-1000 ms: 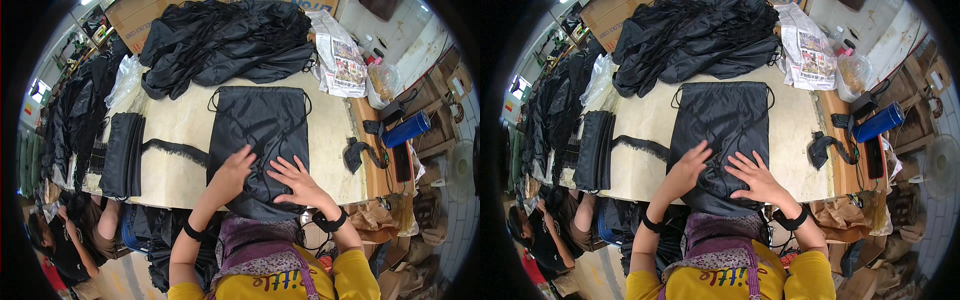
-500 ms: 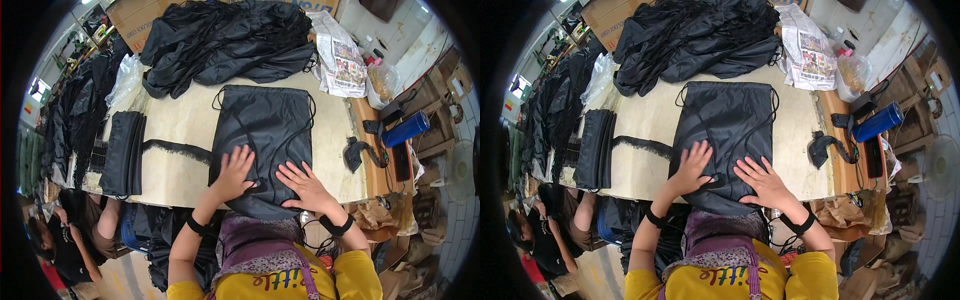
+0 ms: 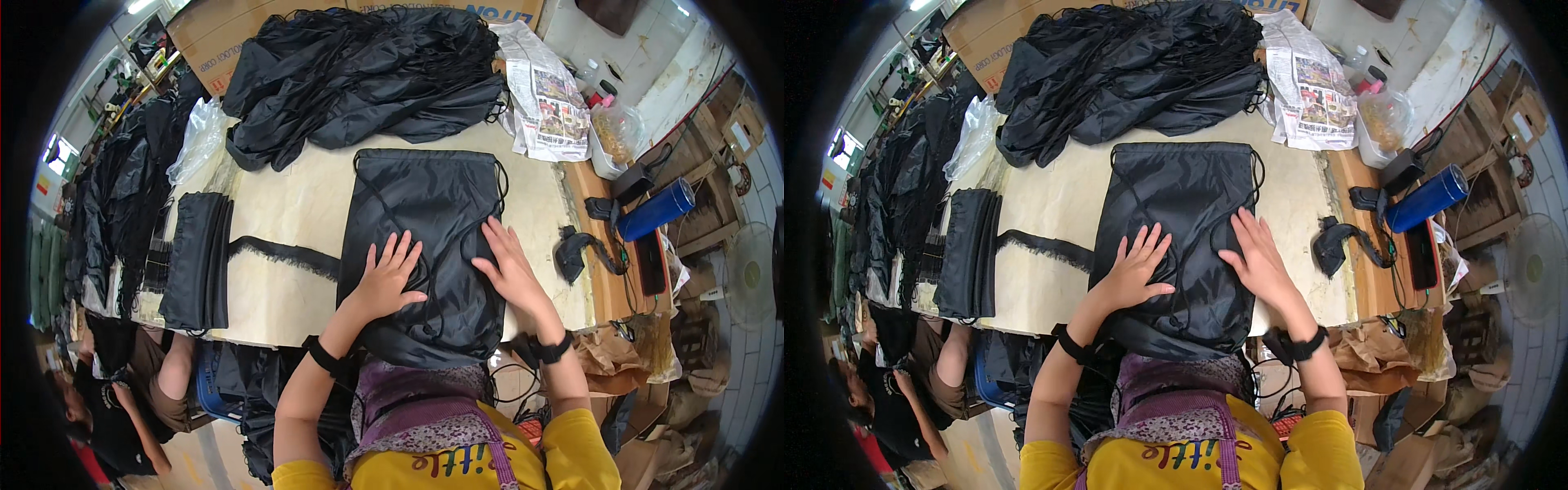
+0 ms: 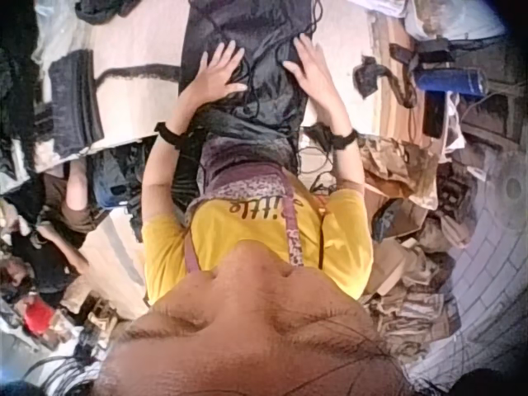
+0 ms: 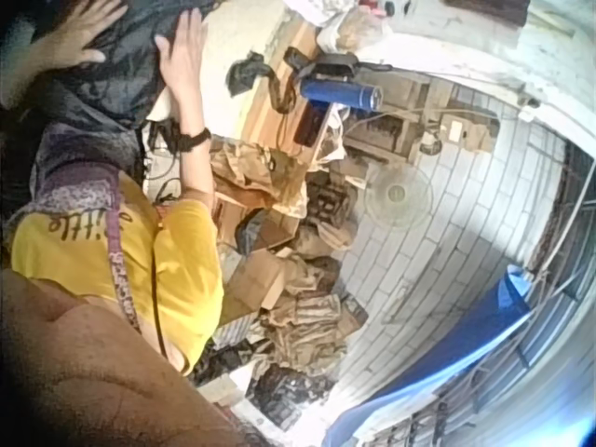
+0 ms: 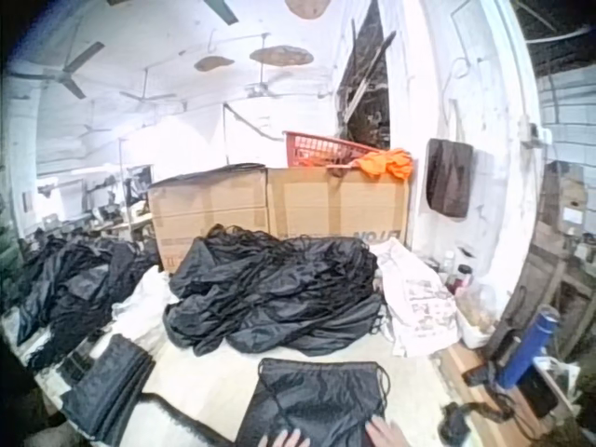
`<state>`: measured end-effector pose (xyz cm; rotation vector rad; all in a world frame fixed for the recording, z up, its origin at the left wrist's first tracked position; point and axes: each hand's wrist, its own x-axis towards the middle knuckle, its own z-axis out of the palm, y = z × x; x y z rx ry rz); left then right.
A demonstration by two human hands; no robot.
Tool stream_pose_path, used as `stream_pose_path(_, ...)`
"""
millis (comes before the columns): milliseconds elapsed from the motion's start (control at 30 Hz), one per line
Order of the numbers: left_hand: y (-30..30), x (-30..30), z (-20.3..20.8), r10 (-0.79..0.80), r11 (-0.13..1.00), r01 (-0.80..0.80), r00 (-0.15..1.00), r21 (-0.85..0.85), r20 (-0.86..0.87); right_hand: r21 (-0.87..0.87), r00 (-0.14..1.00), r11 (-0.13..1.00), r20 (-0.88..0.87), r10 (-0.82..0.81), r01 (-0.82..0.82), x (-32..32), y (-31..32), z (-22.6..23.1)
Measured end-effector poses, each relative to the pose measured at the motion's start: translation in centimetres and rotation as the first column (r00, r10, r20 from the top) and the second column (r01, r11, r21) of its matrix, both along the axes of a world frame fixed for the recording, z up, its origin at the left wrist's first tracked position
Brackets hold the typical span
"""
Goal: Folding black drawstring bags and stacking them.
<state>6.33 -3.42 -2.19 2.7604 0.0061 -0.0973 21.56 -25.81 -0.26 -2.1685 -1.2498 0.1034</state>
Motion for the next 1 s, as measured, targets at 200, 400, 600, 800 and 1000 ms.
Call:
stream_pose_path(200, 0.2, 0.2, 0.1, -0.004, 0.997, 0.006, 1.0, -0.074, 0.025, -0.064, 0.936, 0.934, -0.056, 0.349, -0.352, -1.2, 3.5, -1.0)
stream_pose_path(400, 4.1, -5.8, 5.4, 0.023, 0.913, -0.015, 1.0, -0.407, 0.016, 0.005, 0.924, 0.952, -0.241, 0.298, -0.306, -1.5, -4.2, 2.5)
stream_pose_path(600, 4.2, -10.0, 4.2, 0.027, 0.935, -0.01, 0.999, -0.355, 0.044, -0.111, 0.943, 0.95, -0.198, 0.266, -0.291, -4.7, -7.3, 1.8)
stream_pose_path(800, 4.8, -8.2, 0.6, 0.601, 0.601, -0.393, 0.796, -0.697, 0.07, 0.027, 0.848, 0.973, -0.496, -0.186, 0.229, -5.2, -5.4, -0.3)
stream_pose_path(1000, 5.0, -5.8, -0.1, 0.667, 0.737, -0.603, 0.722, -0.306, 0.184, -0.189, 0.879, 0.924, -0.293, -0.376, 0.333, -5.6, -1.6, 1.8)
